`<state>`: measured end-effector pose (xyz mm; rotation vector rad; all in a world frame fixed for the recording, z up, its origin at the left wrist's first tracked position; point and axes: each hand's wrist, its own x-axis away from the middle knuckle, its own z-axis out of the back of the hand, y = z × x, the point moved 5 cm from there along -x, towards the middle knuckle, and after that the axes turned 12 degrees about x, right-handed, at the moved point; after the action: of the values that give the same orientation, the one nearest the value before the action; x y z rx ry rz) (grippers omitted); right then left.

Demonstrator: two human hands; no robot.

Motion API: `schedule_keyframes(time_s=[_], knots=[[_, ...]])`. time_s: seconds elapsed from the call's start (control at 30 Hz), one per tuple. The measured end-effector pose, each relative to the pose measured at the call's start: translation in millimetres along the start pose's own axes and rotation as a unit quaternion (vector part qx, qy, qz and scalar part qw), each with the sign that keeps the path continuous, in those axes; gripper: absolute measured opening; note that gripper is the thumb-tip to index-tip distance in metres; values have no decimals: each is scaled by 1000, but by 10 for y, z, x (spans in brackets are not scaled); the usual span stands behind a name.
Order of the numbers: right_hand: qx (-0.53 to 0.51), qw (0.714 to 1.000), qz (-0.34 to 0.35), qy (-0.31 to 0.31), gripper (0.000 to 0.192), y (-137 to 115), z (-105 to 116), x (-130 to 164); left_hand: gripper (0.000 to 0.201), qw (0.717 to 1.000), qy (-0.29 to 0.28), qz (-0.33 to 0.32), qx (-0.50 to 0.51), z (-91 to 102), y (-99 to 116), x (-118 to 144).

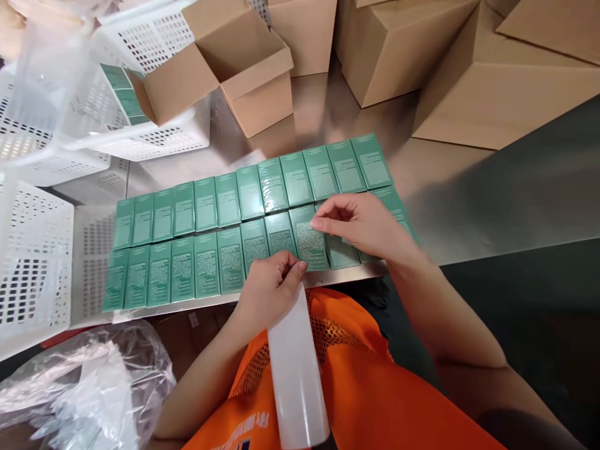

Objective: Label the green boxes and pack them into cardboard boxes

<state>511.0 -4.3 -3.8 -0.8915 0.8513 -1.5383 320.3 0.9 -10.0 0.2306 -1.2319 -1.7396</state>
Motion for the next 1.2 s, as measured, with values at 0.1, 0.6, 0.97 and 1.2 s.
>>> schedule_keyframes(time_s=[0.1,0.6,0.97,1.2], knots=[[93,994,5,49,14,48,-40,-30,30,1000,6,15,-26,-52,16,-19],[188,978,27,81,12,179,-176,-60,31,996,-22,37,-77,-91,0,-136],[239,962,-3,134,44,178,-212,11,32,986,-73,32,-150,-112,29,-166],[347,933,18,94,47,45,-331,34,48,997,74,28,8,232,-104,81]])
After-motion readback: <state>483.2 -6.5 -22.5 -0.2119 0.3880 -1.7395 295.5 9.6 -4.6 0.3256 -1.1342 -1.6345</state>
